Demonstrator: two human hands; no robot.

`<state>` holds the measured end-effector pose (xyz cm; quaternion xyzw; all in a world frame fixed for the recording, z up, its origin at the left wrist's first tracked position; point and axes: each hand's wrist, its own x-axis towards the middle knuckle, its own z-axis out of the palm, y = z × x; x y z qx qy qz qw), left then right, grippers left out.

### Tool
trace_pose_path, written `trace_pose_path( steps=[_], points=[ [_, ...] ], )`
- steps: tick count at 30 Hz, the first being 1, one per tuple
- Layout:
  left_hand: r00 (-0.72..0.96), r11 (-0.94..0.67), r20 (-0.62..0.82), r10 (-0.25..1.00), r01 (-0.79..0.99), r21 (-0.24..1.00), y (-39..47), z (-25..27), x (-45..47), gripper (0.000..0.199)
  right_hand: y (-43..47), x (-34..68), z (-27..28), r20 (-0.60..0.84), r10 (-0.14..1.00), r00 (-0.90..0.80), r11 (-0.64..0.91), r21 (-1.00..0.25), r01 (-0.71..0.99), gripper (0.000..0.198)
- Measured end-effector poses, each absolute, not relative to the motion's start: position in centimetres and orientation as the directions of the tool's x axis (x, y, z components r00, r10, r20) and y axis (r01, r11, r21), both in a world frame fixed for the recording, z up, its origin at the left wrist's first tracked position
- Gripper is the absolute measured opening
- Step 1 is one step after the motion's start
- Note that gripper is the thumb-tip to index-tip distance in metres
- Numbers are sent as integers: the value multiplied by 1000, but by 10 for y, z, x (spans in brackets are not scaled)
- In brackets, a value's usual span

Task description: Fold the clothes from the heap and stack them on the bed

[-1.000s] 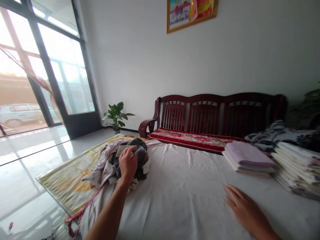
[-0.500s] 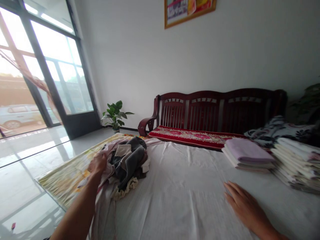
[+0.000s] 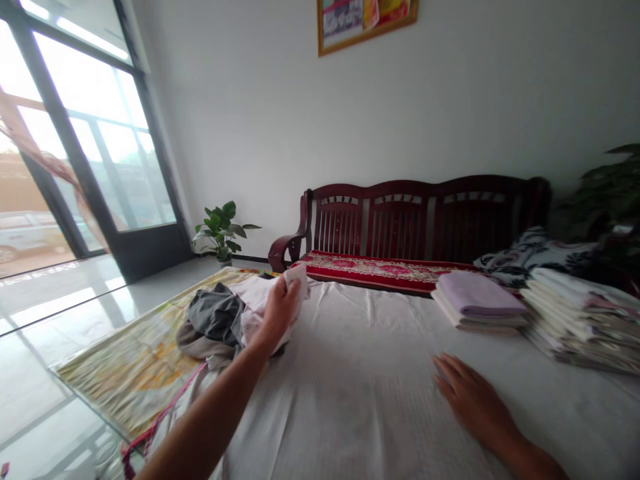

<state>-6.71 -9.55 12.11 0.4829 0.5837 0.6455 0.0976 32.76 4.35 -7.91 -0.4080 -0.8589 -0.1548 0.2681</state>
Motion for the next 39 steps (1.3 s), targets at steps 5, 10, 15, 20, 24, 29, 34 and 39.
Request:
trace_pose_path(
  steps=[5, 10, 15, 20, 24, 29, 34, 39],
  points=[
    [77, -395, 435, 897, 581, 712, -82, 86, -6, 54, 40, 328, -77, 552, 674, -492, 599, -18, 800, 47],
    [89, -213, 282, 955, 867, 451, -89, 59, 0, 41, 31, 326, -64, 540, 714, -447, 599, -140, 788, 41],
    [-55, -17, 160, 985, 907, 420, -102, 43, -2, 36, 19, 319, -44, 515, 731, -447, 640, -290, 712, 37],
    [-92, -50, 218, 972, 821, 568, -96, 18, 7, 37, 2, 310, -25, 510, 708, -489, 691, -352, 632, 29],
    [-170, -163, 261, 950, 442, 882, -82, 3, 27, 28, -15, 299, -13, 475, 686, -551, 728, -442, 525, 25],
    [-93, -200, 193, 977, -61, 978, -78, -12, 66, 48, -36, 273, -15, 385, 709, -590, 678, -600, 423, 67],
    [-4, -257, 259, 966, -145, 955, -80, -28, 81, 55, -42, 254, -24, 296, 810, -507, 543, -706, 455, 72],
    [-94, -350, 363, 927, 132, 928, -86, -21, 69, 38, -41, 256, -16, 343, 849, -402, 477, -825, 304, 47]
  ],
)
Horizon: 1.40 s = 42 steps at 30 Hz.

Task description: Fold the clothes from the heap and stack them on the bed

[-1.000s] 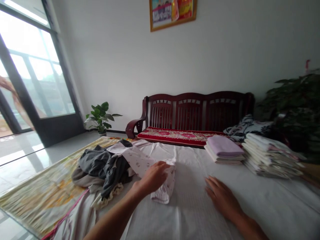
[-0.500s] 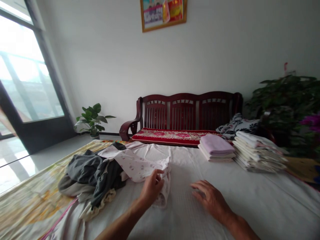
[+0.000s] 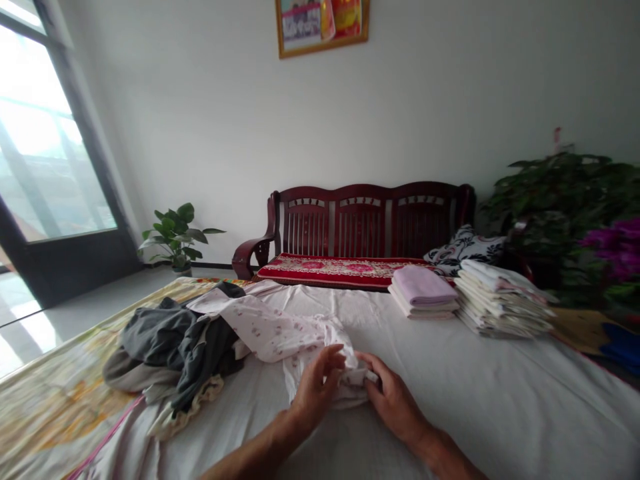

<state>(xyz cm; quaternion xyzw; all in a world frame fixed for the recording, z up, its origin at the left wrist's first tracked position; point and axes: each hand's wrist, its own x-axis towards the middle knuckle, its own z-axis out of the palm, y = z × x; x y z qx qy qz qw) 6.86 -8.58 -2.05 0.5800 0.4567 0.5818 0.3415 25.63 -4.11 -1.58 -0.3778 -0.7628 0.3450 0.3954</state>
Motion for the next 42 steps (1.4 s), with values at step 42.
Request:
trace_pose_path(
  steps=[42],
  points=[
    [-433, 507, 474, 767, 861, -34, -162, 78, -183, 57, 46, 385, -21, 196, 932, 303, 40, -890, 454, 55]
  ],
)
